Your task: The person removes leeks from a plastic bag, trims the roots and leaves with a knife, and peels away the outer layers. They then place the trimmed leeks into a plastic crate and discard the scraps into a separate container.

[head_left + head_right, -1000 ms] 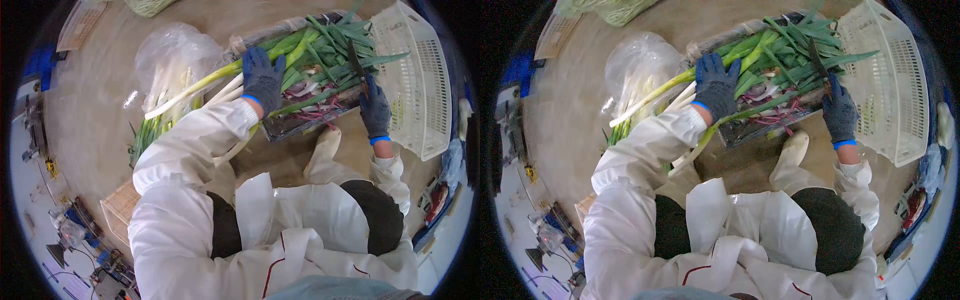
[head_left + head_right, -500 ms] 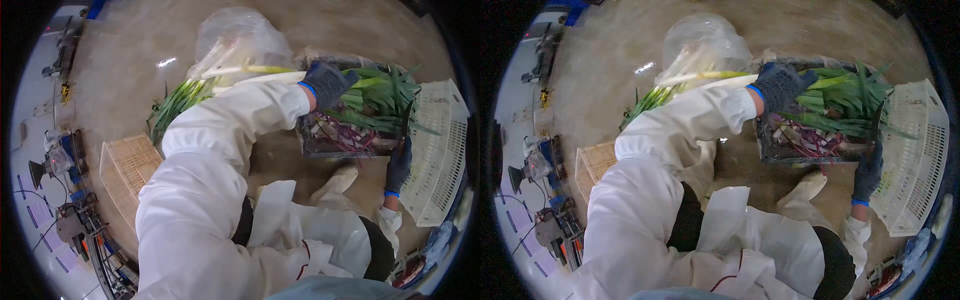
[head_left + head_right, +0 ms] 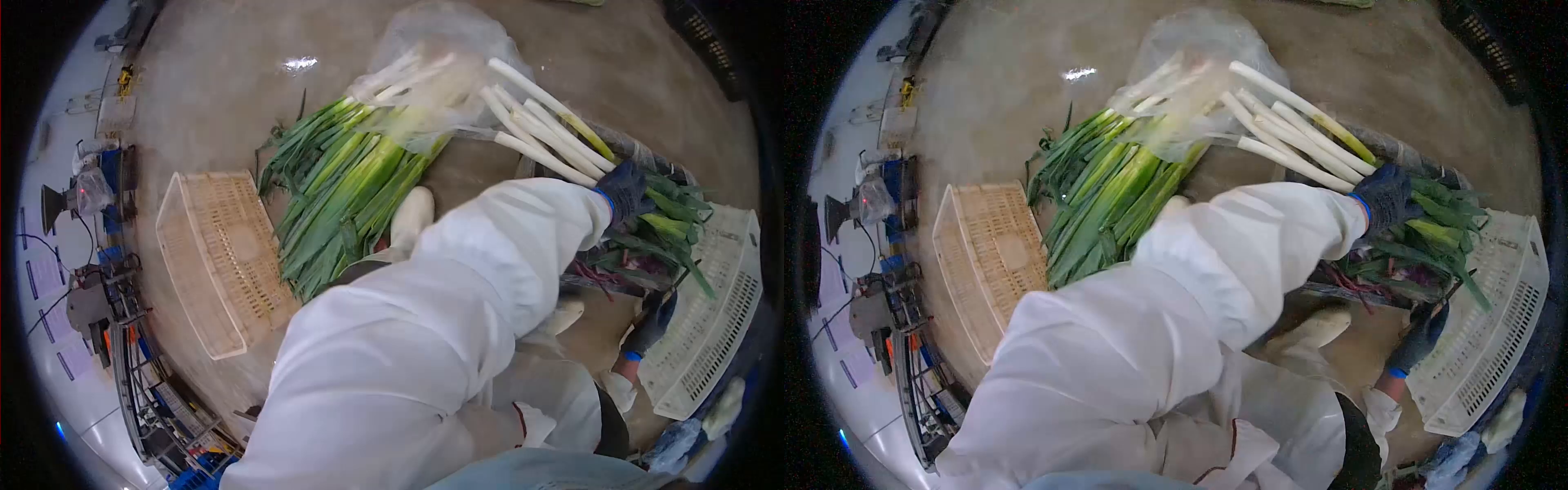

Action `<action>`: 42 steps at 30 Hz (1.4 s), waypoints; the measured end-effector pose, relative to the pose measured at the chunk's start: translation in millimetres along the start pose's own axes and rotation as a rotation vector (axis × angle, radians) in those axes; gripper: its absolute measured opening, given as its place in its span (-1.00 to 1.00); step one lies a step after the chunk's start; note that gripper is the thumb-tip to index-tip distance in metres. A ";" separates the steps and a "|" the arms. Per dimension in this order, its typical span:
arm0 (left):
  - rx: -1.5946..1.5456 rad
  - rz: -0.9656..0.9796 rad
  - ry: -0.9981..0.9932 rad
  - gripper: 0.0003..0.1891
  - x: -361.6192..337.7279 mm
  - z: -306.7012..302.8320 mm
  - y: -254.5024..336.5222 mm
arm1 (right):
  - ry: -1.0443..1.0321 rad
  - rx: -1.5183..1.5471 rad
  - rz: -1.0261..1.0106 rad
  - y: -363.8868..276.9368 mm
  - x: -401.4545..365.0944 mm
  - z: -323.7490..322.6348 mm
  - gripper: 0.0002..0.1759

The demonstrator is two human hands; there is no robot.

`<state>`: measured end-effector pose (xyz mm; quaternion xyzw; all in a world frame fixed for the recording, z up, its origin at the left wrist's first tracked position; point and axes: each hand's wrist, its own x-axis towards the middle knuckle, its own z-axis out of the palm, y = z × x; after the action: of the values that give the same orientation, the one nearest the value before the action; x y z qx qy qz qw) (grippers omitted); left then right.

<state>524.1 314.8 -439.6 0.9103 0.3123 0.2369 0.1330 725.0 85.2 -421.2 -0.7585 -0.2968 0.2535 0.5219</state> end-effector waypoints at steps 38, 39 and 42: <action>0.211 -1.336 -0.389 -0.07 -411.0 -213.6 -423.4 | -0.371 -0.076 0.218 20.0 50.5 -43.2 -0.73; 0.232 -1.366 -0.426 -0.04 -400.5 -214.0 -411.2 | -0.357 -0.101 0.208 25.9 53.6 -49.9 -0.72; 0.138 -1.388 -0.497 0.10 -397.6 -210.9 -410.3 | -0.322 -0.146 0.202 35.5 58.1 -52.5 -0.70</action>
<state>-67.3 399.3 -558.3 0.5367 0.7908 -0.1350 0.2614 808.5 83.1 -441.9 -0.7698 -0.3165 0.4003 0.3833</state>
